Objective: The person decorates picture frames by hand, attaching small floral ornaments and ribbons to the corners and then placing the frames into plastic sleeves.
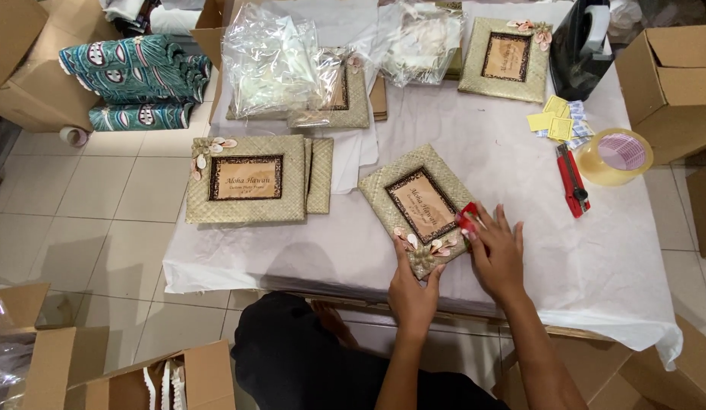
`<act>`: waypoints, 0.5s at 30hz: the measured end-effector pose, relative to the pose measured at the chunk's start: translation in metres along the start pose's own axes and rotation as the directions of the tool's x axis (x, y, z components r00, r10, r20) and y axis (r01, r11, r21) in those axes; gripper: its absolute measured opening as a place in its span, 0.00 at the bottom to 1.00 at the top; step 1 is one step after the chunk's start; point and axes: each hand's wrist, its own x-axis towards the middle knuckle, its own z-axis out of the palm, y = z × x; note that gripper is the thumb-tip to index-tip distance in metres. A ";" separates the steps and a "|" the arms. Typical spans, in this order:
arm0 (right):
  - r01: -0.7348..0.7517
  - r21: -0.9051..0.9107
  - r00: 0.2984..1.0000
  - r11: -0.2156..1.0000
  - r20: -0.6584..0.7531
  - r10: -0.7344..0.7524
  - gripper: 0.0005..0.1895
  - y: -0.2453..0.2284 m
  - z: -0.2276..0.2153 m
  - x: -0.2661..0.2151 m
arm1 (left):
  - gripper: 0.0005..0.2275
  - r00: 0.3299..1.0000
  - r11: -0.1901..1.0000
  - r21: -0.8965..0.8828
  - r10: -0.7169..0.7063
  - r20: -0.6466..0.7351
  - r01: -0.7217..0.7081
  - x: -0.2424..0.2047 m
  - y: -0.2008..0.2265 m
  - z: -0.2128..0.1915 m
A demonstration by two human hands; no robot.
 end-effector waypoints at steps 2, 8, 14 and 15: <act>-0.020 0.026 0.999 0.999 -0.049 0.021 0.20 0.006 0.005 0.005 | 0.43 1.000 1.000 0.015 -0.005 0.005 0.005 0.000 -0.001 0.001; 0.051 0.112 0.944 0.992 -0.331 -0.012 0.11 0.047 0.023 0.031 | 0.44 1.000 1.000 0.006 -0.023 0.013 0.023 -0.002 0.001 -0.001; 0.149 -0.065 0.850 0.987 -0.502 -0.161 0.12 0.051 0.013 0.043 | 0.43 1.000 1.000 -0.027 -0.002 -0.017 0.001 -0.003 0.003 -0.003; 0.212 -0.118 0.824 0.970 -0.511 -0.243 0.13 0.047 0.011 0.039 | 0.43 1.000 1.000 -0.026 0.005 -0.019 -0.005 -0.004 0.002 -0.003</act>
